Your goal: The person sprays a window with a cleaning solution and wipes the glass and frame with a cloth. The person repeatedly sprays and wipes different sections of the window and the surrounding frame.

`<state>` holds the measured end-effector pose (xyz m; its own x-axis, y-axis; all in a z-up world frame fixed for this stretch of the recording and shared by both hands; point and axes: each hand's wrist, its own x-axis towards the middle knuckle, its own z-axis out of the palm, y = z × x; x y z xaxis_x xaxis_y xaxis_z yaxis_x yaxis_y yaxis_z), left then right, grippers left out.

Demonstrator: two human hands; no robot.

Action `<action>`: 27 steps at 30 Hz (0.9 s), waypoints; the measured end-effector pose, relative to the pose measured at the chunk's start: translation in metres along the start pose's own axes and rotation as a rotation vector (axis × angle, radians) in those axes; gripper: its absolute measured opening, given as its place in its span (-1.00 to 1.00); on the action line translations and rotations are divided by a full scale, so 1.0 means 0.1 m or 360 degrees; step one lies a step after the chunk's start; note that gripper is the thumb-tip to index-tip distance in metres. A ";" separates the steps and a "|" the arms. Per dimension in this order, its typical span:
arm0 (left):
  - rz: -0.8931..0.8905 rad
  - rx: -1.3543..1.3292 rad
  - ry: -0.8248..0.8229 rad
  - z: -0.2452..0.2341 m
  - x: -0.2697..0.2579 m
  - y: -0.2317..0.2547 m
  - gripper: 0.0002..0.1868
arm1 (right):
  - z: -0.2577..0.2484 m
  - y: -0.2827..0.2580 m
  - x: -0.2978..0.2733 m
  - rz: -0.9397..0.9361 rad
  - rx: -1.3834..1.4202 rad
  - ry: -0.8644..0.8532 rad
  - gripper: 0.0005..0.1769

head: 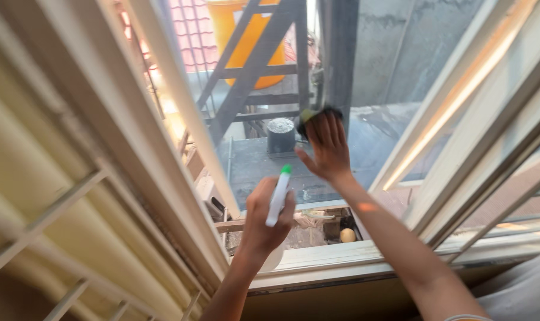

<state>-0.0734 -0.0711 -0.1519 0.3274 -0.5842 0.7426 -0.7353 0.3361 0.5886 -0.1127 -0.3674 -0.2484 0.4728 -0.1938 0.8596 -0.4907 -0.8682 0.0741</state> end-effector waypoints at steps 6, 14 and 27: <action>-0.0288 0.0003 -0.0094 0.24 -0.28 -0.12 -0.81 | 0.01 0.89 -0.54 0.0609 0.0154 0.0447 -0.07; -0.0596 -0.0019 -0.0196 1.01 -0.30 -0.42 -0.84 | 0.25 0.96 0.22 0.0360 0.0280 0.0610 -0.30; -0.0819 0.0005 -0.0329 1.73 -0.56 -1.12 -0.84 | -0.09 1.54 -0.78 0.0891 0.0187 0.1108 -0.66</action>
<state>-0.1124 -0.2036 -0.3146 0.5217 -0.8056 0.2809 -0.5130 -0.0331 0.8578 -0.2318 -0.4821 -0.2995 -0.3822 -0.3147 0.8689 -0.4201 -0.7783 -0.4667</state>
